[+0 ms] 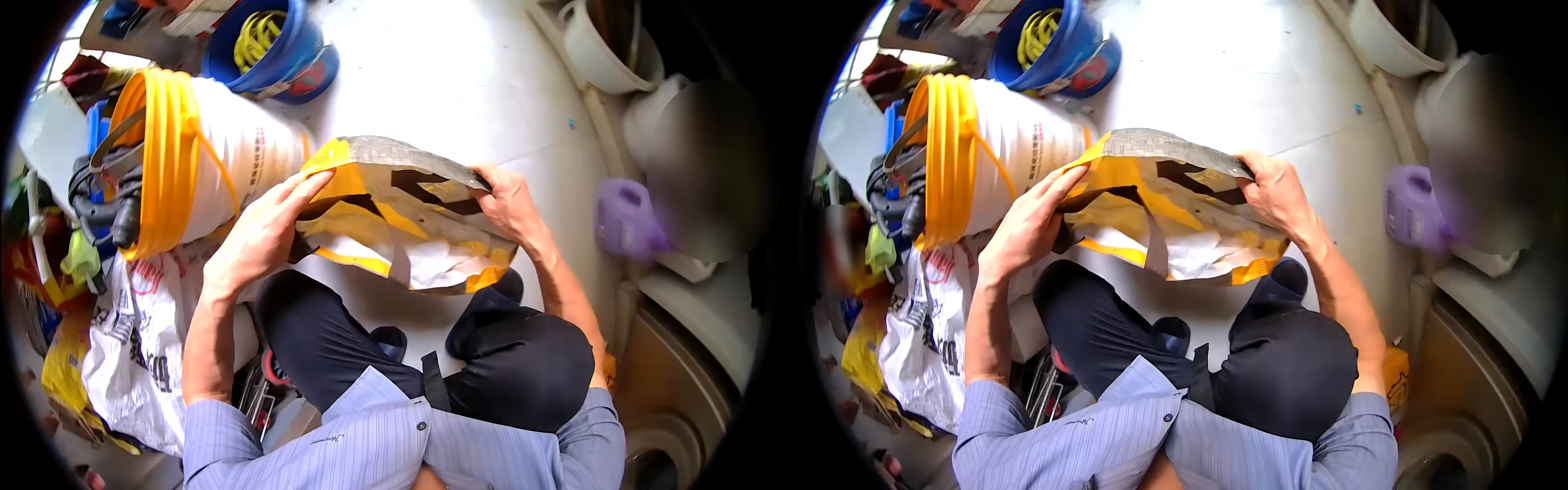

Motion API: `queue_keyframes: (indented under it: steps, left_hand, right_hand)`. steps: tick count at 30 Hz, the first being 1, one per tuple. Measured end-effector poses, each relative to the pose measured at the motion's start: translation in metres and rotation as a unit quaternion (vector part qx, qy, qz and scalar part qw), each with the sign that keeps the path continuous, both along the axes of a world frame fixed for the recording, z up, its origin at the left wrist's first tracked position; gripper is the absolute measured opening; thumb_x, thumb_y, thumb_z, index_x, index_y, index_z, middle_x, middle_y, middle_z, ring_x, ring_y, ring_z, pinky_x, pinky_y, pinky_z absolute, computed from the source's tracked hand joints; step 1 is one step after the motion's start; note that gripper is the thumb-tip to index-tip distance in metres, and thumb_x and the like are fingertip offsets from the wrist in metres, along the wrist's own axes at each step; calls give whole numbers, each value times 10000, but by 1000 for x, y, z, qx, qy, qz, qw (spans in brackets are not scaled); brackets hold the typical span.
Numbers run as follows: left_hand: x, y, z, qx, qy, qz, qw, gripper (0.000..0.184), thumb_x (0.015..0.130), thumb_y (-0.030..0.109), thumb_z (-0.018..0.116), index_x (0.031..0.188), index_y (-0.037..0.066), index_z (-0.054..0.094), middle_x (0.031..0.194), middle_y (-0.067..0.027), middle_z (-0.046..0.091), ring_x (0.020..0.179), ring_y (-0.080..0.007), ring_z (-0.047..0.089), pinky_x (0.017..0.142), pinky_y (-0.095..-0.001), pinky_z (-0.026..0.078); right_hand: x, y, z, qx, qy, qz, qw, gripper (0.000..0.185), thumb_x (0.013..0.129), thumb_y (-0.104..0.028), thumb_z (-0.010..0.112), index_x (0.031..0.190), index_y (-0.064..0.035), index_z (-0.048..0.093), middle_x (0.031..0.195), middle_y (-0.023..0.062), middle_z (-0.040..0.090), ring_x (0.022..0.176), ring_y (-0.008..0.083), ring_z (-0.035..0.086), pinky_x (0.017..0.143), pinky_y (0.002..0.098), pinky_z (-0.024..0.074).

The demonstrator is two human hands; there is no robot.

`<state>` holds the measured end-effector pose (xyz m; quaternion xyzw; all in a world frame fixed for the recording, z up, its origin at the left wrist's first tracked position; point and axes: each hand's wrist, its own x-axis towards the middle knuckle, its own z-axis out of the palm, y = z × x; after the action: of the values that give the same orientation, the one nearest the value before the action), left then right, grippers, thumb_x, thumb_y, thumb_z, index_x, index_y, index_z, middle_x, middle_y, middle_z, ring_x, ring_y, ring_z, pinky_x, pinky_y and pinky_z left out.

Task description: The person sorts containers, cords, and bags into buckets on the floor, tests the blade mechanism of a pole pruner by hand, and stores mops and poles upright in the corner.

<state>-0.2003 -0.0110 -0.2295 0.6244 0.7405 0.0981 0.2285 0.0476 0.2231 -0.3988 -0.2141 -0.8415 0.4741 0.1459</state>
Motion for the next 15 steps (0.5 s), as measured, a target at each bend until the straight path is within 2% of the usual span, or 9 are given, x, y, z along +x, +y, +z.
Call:
queue_keyframes:
  steps: [1, 2, 3, 6, 7, 9, 11, 12, 15]
  left_hand:
    - [6, 13, -3, 0, -11, -5, 1000, 704, 775, -152, 454, 1445, 64, 442, 1377, -219, 524, 1249, -398, 527, 1051, -419, 436]
    - [10, 22, -5, -13, -13, -22, 1000, 792, 703, -181, 490, 1454, 56, 412, 1406, -212, 504, 1305, -398, 485, 1090, -410, 410]
    - [2, 17, -4, -7, 2, -4, 1000, 795, 702, -178, 491, 1457, 57, 409, 1411, -214, 500, 1314, -395, 478, 1096, -408, 404]
    - [33, 68, -22, -11, -25, -51, 998, 781, 719, -161, 459, 1466, 59, 410, 1409, -231, 506, 1320, -401, 477, 1113, -420, 387]
    - [44, 64, -15, -4, -33, -3, 999, 846, 684, -196, 480, 1484, 63, 389, 1427, -217, 499, 1337, -372, 474, 1132, -404, 366]
    - [55, 89, -25, 0, -25, -10, 1000, 863, 695, -202, 497, 1503, 67, 359, 1456, -199, 475, 1358, -358, 452, 1142, -397, 350]
    - [64, 113, -35, -9, -2, -31, 999, 884, 705, -208, 513, 1523, 71, 329, 1486, -181, 450, 1378, -344, 430, 1151, -391, 333]
    - [54, 107, -28, 0, 8, -29, 1000, 895, 711, -211, 522, 1533, 73, 313, 1501, -172, 438, 1389, -337, 419, 1156, -388, 324]
    - [66, 117, -35, 44, 24, -52, 997, 876, 736, -200, 519, 1537, 85, 311, 1507, -168, 433, 1390, -341, 415, 1161, -400, 319]
  right_hand:
    - [15, -3, 3, -25, -3, -47, 999, 306, 843, -83, 632, 1143, -18, 631, 945, 210, 687, 868, 362, 682, 776, 391, 543]
    - [33, 0, 6, -33, -20, -69, 997, 349, 841, -128, 678, 1168, -15, 626, 982, 196, 689, 894, 332, 682, 806, 381, 546]
    - [27, 1, 8, -5, 10, -89, 996, 366, 836, -143, 693, 1172, -13, 625, 1010, 188, 685, 908, 325, 678, 815, 377, 544]
    - [110, -2, -4, 29, 11, -224, 974, 409, 813, -186, 741, 1163, -10, 626, 1081, 177, 669, 941, 320, 670, 828, 384, 537]
    - [127, -13, -20, 55, -24, -286, 956, 385, 820, -196, 730, 1145, -15, 630, 1081, 181, 659, 947, 340, 660, 832, 402, 533]
    - [199, -45, -35, 84, -97, -376, 918, 320, 849, -192, 672, 1114, -20, 620, 1031, 182, 638, 926, 388, 622, 810, 457, 518]
    - [228, -112, -65, 96, -200, -353, 909, 365, 833, -165, 675, 1148, -18, 561, 1082, 183, 584, 980, 387, 575, 852, 492, 475]
    - [225, -119, -49, 32, -246, -343, 906, 466, 816, -190, 703, 1222, -34, 535, 1208, 195, 535, 1116, 384, 524, 948, 512, 419]
    - [278, -206, -54, 69, -377, -300, 874, 689, 774, -283, 767, 1358, -70, 470, 1376, 203, 419, 1286, 436, 370, 1034, 599, 296]
